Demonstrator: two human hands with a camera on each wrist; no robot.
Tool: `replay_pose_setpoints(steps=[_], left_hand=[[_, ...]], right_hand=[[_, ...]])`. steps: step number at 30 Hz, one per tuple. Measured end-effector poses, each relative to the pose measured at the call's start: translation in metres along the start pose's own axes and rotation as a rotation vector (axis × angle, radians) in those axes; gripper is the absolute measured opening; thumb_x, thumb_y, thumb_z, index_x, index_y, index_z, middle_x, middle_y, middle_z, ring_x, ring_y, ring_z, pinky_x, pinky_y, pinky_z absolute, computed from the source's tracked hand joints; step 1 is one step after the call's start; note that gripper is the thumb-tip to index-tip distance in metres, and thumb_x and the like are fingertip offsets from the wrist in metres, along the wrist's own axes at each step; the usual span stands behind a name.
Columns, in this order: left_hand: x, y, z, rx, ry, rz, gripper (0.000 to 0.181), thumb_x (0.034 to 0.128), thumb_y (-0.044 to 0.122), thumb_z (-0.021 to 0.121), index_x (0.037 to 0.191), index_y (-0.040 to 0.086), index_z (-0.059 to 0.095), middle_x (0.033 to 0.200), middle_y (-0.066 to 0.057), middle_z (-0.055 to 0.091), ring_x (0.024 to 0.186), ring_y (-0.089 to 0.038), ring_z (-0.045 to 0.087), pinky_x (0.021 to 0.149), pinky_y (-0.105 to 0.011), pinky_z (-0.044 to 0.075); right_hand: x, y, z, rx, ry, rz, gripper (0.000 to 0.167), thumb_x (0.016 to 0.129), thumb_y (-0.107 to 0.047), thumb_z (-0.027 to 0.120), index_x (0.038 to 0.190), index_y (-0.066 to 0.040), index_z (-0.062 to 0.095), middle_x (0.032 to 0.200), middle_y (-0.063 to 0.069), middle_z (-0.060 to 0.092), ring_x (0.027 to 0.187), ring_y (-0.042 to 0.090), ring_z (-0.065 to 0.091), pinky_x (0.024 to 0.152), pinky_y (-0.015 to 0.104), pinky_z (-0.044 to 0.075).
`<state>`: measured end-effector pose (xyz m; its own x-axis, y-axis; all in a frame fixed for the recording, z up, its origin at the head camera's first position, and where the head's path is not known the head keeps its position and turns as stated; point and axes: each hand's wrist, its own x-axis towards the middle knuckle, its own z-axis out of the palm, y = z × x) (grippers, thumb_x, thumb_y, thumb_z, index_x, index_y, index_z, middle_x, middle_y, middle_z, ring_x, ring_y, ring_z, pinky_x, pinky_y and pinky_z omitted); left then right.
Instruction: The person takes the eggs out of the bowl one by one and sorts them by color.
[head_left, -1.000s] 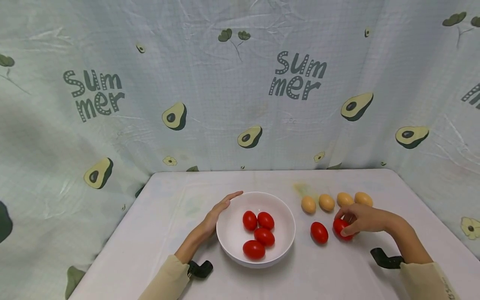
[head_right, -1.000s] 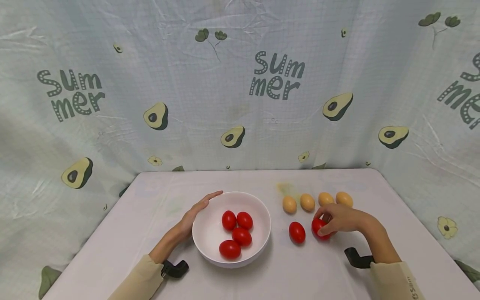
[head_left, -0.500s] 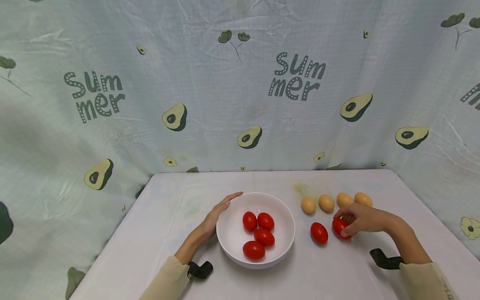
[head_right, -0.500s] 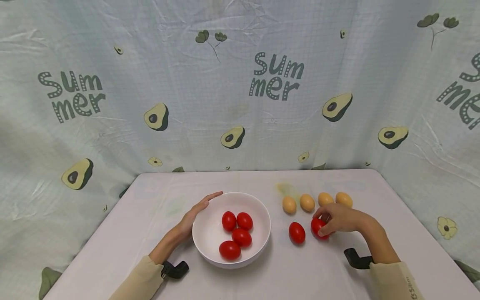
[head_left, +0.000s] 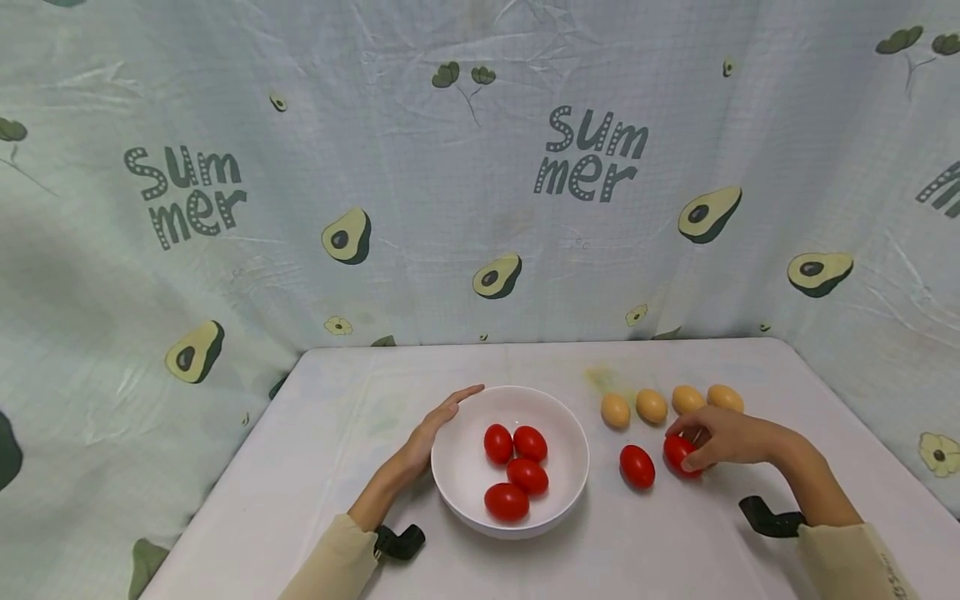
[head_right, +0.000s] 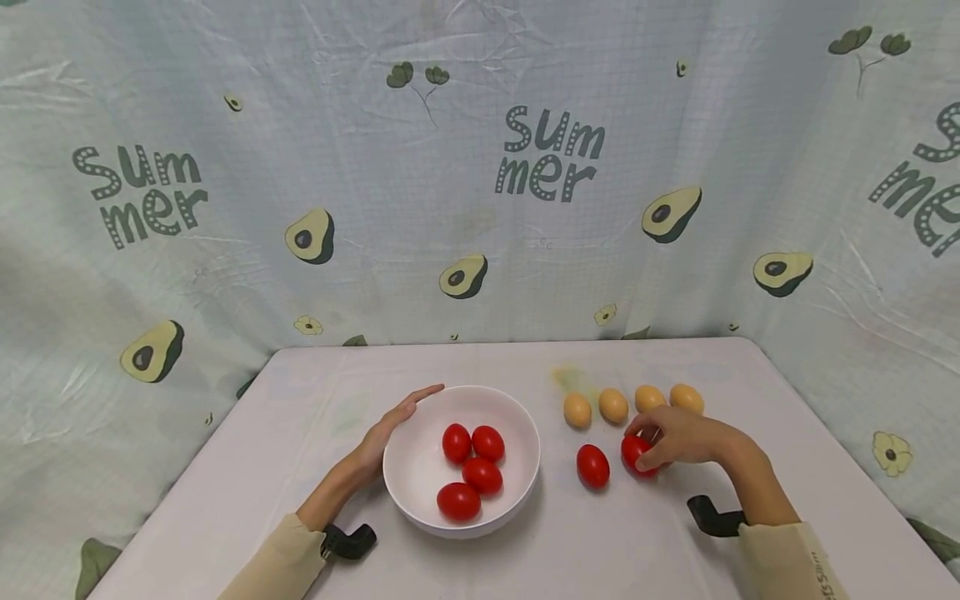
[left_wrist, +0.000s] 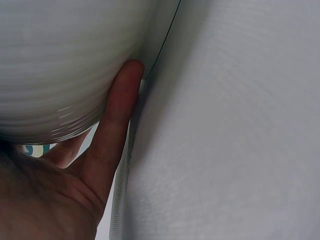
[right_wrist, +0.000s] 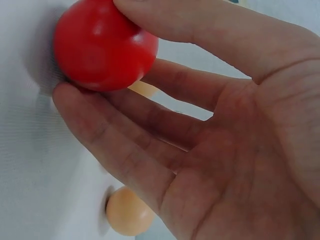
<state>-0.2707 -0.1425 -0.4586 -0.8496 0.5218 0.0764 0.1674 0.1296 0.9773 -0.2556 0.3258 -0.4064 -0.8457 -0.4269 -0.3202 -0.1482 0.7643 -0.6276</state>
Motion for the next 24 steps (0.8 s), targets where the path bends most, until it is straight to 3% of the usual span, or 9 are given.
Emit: replay_pose_setpoints(steps=[15,24], left_hand=[[-0.0006,0.0001,-0.0006,0.006,0.003,-0.001,0.055,0.1117,0.039,0.019,0.163,0.023,0.031,0.172,-0.007,0.026,0.155,-0.034,0.032,0.12,-0.04,0.042],[-0.0004,0.0003,-0.0007,-0.006,-0.004,0.005,0.055,0.1117,0.039,0.018,0.163,0.022,0.03,0.171,-0.008,0.026,0.154,-0.035,0.034,0.116,-0.032,0.045]], right_hand=[[-0.001,-0.0038,-0.0008,-0.031,0.001,0.013,0.052,0.081,-0.013,0.08,0.129,0.0,0.063,0.114,0.009,0.067,0.103,0.023,0.06,0.085,0.044,0.059],[-0.0021,-0.0056,-0.0015,-0.029,-0.003,0.017,0.054,0.082,-0.013,0.081,0.131,-0.001,0.062,0.115,0.009,0.066,0.105,0.024,0.059,0.085,0.045,0.059]])
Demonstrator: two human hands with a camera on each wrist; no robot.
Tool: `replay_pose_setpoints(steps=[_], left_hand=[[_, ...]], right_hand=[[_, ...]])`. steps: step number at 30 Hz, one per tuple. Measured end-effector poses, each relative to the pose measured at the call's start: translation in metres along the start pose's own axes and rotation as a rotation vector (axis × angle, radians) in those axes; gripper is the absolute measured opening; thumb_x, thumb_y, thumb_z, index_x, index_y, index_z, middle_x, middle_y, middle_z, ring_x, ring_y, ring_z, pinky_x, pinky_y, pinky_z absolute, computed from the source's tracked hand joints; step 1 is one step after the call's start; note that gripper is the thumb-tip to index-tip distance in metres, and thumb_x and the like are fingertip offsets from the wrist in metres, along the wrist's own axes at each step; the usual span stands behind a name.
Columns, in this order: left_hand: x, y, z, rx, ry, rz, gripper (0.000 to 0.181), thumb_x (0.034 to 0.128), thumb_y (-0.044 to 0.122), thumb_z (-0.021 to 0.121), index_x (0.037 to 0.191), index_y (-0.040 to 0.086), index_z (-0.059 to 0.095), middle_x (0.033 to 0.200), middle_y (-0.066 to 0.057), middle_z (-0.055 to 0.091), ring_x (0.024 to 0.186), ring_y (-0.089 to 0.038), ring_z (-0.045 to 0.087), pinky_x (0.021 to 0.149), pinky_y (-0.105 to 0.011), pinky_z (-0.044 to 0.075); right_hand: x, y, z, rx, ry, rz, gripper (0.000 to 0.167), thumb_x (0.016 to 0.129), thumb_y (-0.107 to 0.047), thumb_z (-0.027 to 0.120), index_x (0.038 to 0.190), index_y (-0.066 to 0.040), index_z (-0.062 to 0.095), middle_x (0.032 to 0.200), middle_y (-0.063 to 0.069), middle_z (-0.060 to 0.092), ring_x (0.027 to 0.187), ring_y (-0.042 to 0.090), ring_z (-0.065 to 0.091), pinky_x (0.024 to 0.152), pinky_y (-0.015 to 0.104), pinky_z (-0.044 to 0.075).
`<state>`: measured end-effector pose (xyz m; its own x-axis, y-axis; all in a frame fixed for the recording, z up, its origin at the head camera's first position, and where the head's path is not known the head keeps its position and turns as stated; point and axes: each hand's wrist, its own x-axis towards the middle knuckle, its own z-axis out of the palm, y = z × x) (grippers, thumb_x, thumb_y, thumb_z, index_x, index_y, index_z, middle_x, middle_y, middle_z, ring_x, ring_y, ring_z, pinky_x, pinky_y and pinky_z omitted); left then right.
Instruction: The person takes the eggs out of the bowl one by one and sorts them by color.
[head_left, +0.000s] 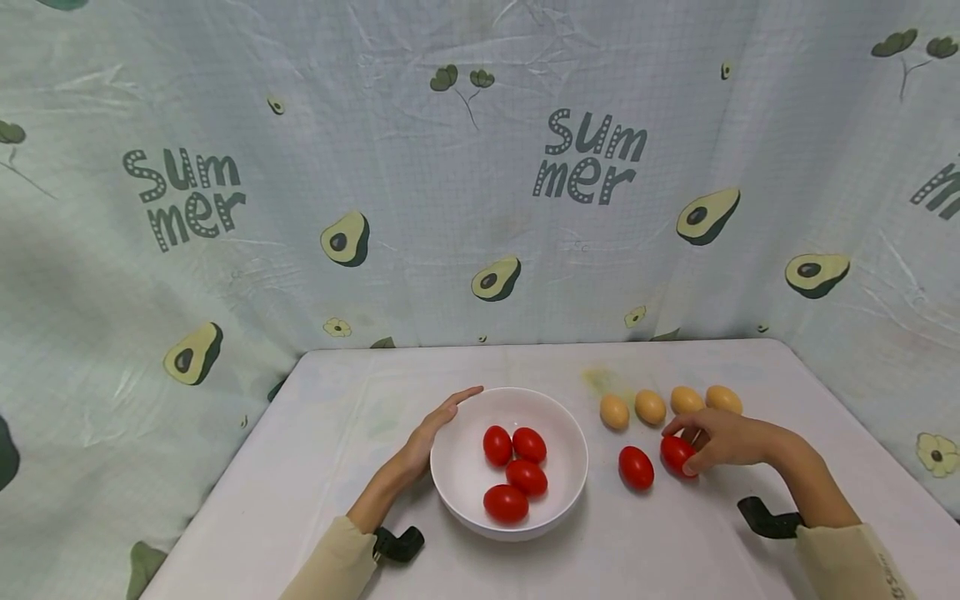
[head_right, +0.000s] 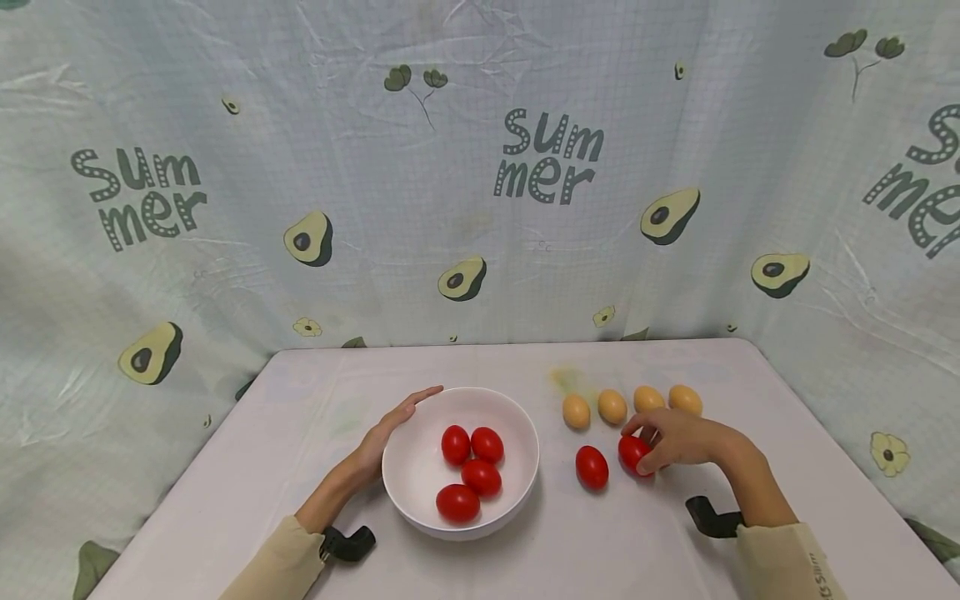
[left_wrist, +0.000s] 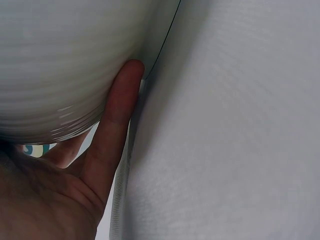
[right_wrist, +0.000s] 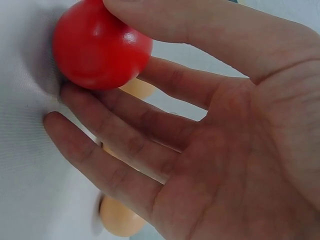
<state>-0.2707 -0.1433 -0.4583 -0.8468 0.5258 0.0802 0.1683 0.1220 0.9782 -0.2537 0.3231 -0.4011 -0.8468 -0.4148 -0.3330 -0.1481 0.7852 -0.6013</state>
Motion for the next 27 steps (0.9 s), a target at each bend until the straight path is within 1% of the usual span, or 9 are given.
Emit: replay_pose_setpoints(steps=[9,13,18,21,25,27], left_hand=[[0.0,0.0,0.0,-0.003,0.001,-0.008,0.055,0.1117,0.038,0.018,0.163,0.023,0.03,0.171,-0.008,0.026,0.154,-0.035,0.034,0.117,-0.034,0.044],[0.001,0.0,0.0,-0.014,-0.001,-0.009,0.055,0.1119,0.037,0.018,0.164,0.022,0.03,0.171,-0.007,0.027,0.154,-0.035,0.034,0.116,-0.03,0.045],[0.001,0.0,0.0,-0.016,-0.003,-0.005,0.055,0.1119,0.038,0.018,0.163,0.022,0.03,0.171,-0.007,0.027,0.154,-0.035,0.035,0.113,-0.024,0.046],[0.002,0.0,0.0,-0.026,-0.007,-0.001,0.055,0.112,0.038,0.018,0.163,0.021,0.03,0.171,-0.007,0.027,0.154,-0.035,0.034,0.111,-0.02,0.046],[0.001,-0.002,-0.001,-0.052,-0.017,0.005,0.056,0.1123,0.036,0.018,0.163,0.017,0.029,0.17,-0.009,0.028,0.153,-0.036,0.034,0.109,-0.017,0.045],[0.001,-0.002,-0.001,-0.056,-0.021,0.009,0.056,0.1124,0.036,0.017,0.164,0.016,0.029,0.17,-0.01,0.029,0.153,-0.037,0.035,0.108,-0.017,0.045]], right_hand=[[-0.002,0.0,-0.002,0.003,-0.007,0.012,0.057,0.082,-0.013,0.081,0.134,-0.001,0.06,0.114,0.008,0.066,0.104,0.023,0.061,0.086,0.046,0.059],[-0.006,-0.004,-0.005,-0.01,-0.004,0.022,0.057,0.084,-0.015,0.079,0.135,0.0,0.059,0.115,0.008,0.067,0.105,0.024,0.062,0.087,0.048,0.059],[-0.013,-0.011,-0.011,-0.063,0.049,0.015,0.058,0.086,-0.022,0.079,0.136,-0.002,0.059,0.12,0.013,0.067,0.111,0.03,0.061,0.088,0.052,0.059],[-0.016,-0.015,-0.012,-0.087,0.096,-0.022,0.055,0.088,-0.023,0.078,0.134,-0.002,0.059,0.122,0.017,0.066,0.113,0.033,0.062,0.088,0.051,0.06],[-0.017,-0.023,-0.011,-0.131,0.174,-0.114,0.048,0.091,-0.025,0.076,0.131,-0.002,0.062,0.122,0.015,0.068,0.112,0.033,0.063,0.088,0.049,0.061],[-0.015,-0.027,-0.008,-0.135,0.218,-0.162,0.046,0.092,-0.025,0.075,0.13,-0.002,0.063,0.123,0.015,0.068,0.113,0.034,0.063,0.089,0.048,0.062]])
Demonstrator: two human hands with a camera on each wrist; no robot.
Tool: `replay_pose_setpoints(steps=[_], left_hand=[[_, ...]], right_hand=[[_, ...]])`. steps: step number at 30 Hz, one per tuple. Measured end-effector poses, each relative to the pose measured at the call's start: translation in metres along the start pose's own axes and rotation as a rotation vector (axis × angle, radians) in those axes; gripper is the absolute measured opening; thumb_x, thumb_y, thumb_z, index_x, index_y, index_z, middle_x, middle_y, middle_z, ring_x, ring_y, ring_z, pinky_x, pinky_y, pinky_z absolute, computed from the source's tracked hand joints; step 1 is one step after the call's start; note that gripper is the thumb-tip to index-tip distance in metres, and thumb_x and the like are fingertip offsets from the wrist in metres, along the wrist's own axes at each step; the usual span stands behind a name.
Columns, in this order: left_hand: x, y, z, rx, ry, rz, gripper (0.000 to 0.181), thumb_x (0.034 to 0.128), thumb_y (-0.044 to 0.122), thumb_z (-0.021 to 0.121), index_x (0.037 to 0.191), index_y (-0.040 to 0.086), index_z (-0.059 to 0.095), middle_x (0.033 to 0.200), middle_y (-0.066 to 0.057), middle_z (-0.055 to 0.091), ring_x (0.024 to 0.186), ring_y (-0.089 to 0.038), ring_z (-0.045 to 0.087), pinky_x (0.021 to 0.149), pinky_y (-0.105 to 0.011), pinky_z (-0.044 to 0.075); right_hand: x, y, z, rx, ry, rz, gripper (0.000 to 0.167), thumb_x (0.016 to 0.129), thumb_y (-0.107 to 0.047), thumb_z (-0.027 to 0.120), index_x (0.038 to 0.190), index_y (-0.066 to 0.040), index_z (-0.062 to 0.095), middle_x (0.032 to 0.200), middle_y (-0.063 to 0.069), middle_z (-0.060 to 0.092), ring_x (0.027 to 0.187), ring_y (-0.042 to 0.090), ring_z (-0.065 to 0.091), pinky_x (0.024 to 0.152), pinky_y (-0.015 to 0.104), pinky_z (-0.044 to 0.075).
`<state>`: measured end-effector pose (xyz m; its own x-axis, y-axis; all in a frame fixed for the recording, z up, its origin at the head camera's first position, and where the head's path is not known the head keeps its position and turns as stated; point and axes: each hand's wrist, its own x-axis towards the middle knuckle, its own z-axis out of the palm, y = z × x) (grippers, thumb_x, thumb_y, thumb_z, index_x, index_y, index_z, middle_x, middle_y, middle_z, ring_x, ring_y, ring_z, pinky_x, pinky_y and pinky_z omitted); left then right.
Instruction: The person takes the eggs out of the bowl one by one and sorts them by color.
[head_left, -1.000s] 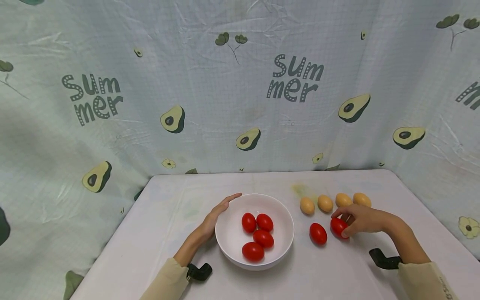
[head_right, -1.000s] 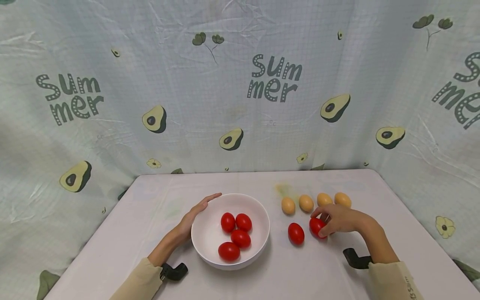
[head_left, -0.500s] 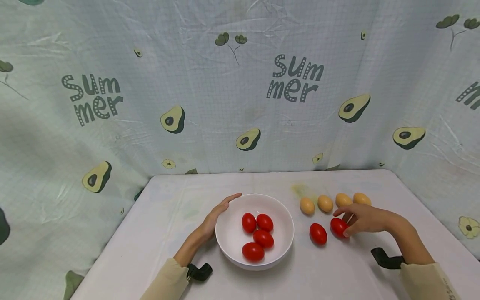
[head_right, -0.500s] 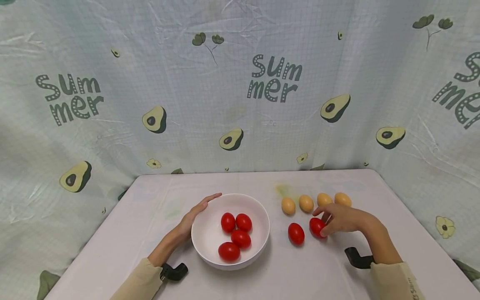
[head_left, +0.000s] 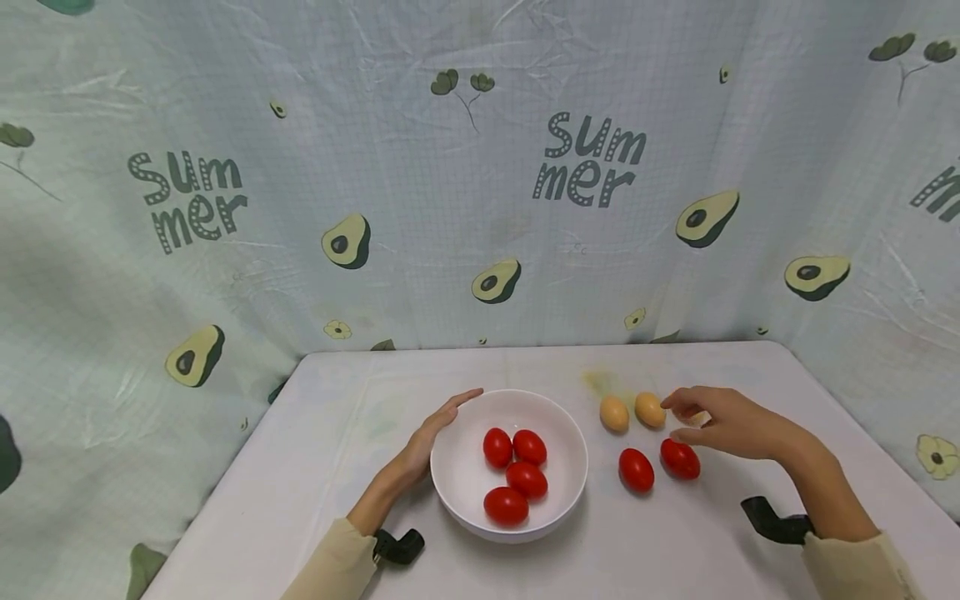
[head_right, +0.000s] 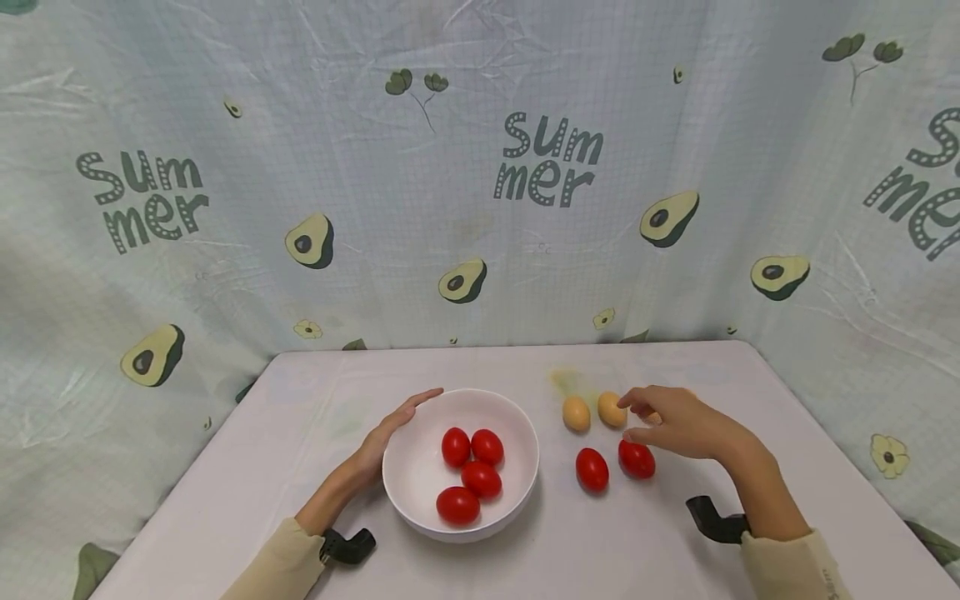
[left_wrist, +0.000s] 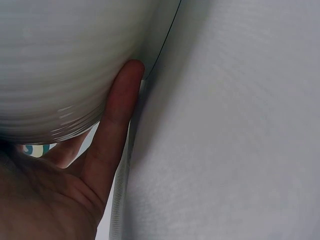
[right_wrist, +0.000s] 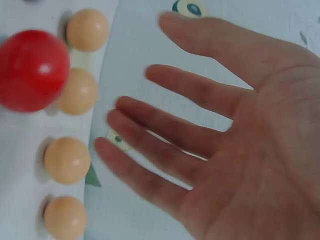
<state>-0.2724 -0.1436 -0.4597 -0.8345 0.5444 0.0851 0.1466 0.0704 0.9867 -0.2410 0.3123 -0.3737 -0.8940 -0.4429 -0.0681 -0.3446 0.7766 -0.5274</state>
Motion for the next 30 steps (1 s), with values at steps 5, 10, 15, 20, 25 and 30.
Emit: replay_pose_setpoints(steps=[5,10,15,20,25,30], left_hand=[[-0.002,0.0,0.0,0.007,0.005,-0.006,0.056,0.1123,0.036,0.017,0.164,0.017,0.029,0.17,-0.009,0.029,0.152,-0.036,0.036,0.108,-0.018,0.046],[-0.001,0.001,0.001,0.018,0.024,-0.017,0.055,0.1122,0.037,0.018,0.163,0.021,0.031,0.17,-0.006,0.03,0.153,-0.033,0.036,0.109,-0.017,0.045],[-0.001,-0.001,0.003,0.013,0.031,-0.021,0.055,0.1121,0.038,0.019,0.163,0.02,0.031,0.17,-0.006,0.03,0.152,-0.032,0.038,0.109,-0.018,0.046],[-0.001,-0.002,0.002,0.019,0.009,-0.007,0.056,0.1121,0.037,0.017,0.164,0.018,0.029,0.17,-0.009,0.028,0.153,-0.035,0.036,0.109,-0.018,0.046],[-0.001,-0.001,0.0,0.019,0.014,0.006,0.056,0.112,0.038,0.018,0.163,0.018,0.03,0.17,-0.01,0.029,0.153,-0.036,0.035,0.11,-0.019,0.046],[0.0,0.001,0.0,0.022,0.019,-0.015,0.056,0.1119,0.039,0.018,0.163,0.02,0.03,0.17,-0.007,0.029,0.153,-0.034,0.037,0.109,-0.018,0.046]], right_hand=[[0.006,-0.012,0.007,0.011,0.096,-0.058,0.041,0.095,-0.024,0.073,0.131,-0.006,0.064,0.129,0.015,0.068,0.117,0.037,0.063,0.09,0.049,0.061],[0.01,-0.025,0.011,-0.02,0.176,-0.099,0.035,0.097,-0.024,0.071,0.13,-0.012,0.065,0.128,0.011,0.069,0.115,0.031,0.066,0.089,0.046,0.062],[0.014,-0.036,0.015,-0.002,0.196,-0.138,0.034,0.099,-0.023,0.069,0.132,-0.015,0.064,0.127,0.007,0.069,0.113,0.028,0.067,0.087,0.043,0.063],[0.021,-0.046,0.016,-0.014,0.198,-0.202,0.035,0.097,-0.017,0.07,0.131,-0.014,0.064,0.128,0.007,0.069,0.111,0.027,0.069,0.086,0.038,0.063],[0.036,-0.061,0.014,-0.041,0.166,-0.253,0.037,0.096,-0.02,0.072,0.131,-0.014,0.064,0.127,0.005,0.069,0.111,0.026,0.068,0.085,0.036,0.063],[0.051,-0.079,0.015,-0.048,0.124,-0.248,0.036,0.097,-0.024,0.072,0.132,-0.018,0.065,0.126,0.001,0.069,0.112,0.022,0.067,0.086,0.033,0.062]])
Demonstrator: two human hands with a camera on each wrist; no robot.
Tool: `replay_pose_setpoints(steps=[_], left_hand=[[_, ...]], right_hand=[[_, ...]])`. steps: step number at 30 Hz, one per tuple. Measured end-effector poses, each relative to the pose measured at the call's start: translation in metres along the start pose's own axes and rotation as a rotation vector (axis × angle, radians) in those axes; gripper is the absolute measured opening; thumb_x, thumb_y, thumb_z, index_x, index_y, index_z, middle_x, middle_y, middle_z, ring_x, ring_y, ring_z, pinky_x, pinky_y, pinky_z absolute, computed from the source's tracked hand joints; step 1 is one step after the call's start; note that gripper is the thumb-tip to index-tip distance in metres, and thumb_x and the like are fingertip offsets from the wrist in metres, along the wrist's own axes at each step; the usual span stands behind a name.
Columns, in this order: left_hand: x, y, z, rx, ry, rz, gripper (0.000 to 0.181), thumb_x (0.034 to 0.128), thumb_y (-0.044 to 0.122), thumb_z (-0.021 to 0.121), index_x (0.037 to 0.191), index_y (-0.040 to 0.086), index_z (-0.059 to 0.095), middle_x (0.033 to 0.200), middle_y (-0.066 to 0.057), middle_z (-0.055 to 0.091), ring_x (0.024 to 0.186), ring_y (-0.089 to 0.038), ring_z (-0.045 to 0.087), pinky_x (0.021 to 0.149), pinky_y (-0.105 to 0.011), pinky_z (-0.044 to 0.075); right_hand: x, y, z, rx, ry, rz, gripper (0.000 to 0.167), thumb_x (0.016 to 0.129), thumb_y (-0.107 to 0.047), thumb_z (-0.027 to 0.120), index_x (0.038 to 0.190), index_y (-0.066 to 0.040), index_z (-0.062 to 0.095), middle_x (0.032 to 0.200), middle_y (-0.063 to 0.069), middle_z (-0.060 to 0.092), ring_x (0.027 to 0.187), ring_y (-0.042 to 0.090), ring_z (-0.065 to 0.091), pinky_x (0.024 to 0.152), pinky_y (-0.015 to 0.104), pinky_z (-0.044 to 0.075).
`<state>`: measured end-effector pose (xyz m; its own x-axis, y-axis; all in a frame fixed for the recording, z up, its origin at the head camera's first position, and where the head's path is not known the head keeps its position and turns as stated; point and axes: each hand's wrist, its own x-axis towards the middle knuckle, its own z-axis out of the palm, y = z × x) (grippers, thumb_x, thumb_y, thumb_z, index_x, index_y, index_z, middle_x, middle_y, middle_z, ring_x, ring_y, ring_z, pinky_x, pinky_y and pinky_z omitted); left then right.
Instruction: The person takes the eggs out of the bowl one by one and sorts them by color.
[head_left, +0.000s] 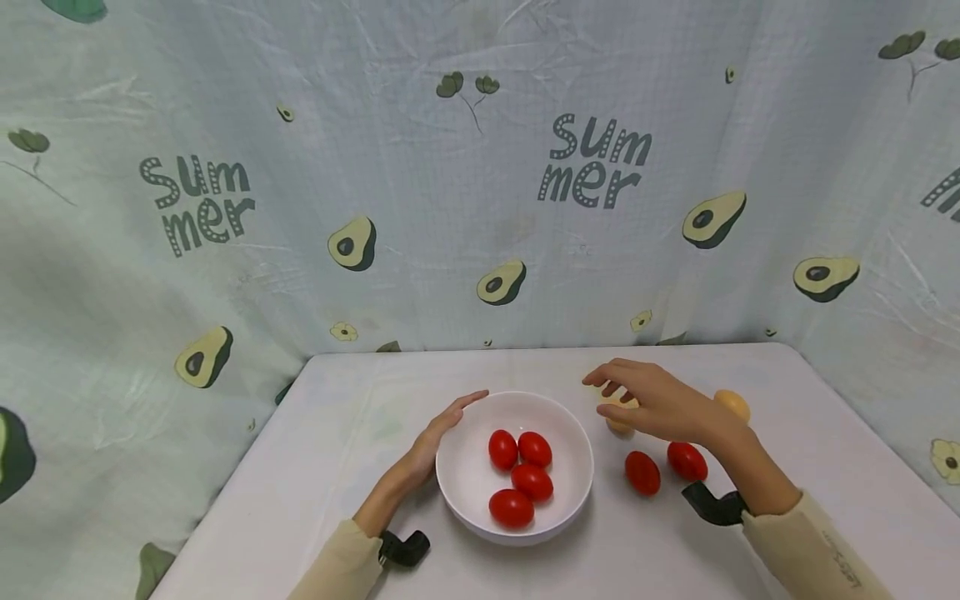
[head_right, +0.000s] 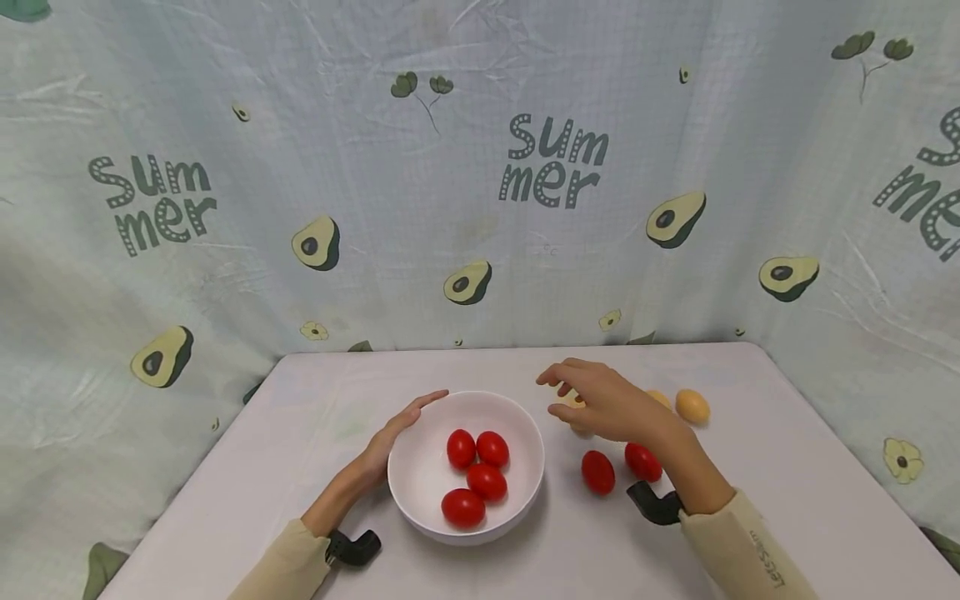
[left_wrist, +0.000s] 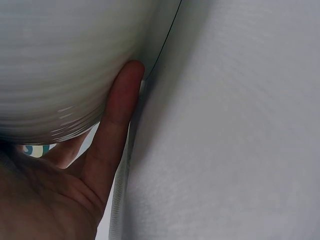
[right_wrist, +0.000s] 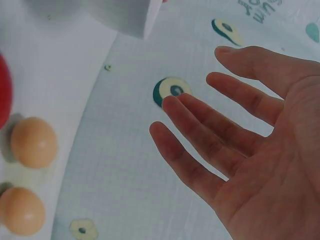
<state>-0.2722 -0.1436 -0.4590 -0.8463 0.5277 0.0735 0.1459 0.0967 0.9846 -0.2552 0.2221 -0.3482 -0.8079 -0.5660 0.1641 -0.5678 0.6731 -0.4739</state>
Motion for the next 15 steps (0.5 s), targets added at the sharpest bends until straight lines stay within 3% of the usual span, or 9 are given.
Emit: replay_pose_setpoints(steps=[10,15], left_hand=[[-0.001,0.001,0.002,0.0,0.01,-0.002,0.055,0.1118,0.039,0.018,0.163,0.022,0.031,0.169,-0.006,0.031,0.151,-0.033,0.039,0.107,-0.019,0.048],[-0.001,0.0,0.002,-0.005,0.018,-0.024,0.054,0.1117,0.04,0.019,0.162,0.025,0.032,0.168,-0.004,0.034,0.15,-0.032,0.041,0.105,-0.02,0.051]], right_hand=[[0.037,-0.036,0.004,-0.02,-0.138,-0.039,0.034,0.096,-0.022,0.073,0.129,-0.02,0.068,0.124,0.001,0.07,0.113,0.025,0.067,0.091,0.04,0.062],[0.051,-0.053,0.007,-0.059,-0.196,-0.1,0.031,0.096,-0.022,0.072,0.127,-0.019,0.069,0.125,0.004,0.071,0.111,0.02,0.068,0.089,0.035,0.062]])
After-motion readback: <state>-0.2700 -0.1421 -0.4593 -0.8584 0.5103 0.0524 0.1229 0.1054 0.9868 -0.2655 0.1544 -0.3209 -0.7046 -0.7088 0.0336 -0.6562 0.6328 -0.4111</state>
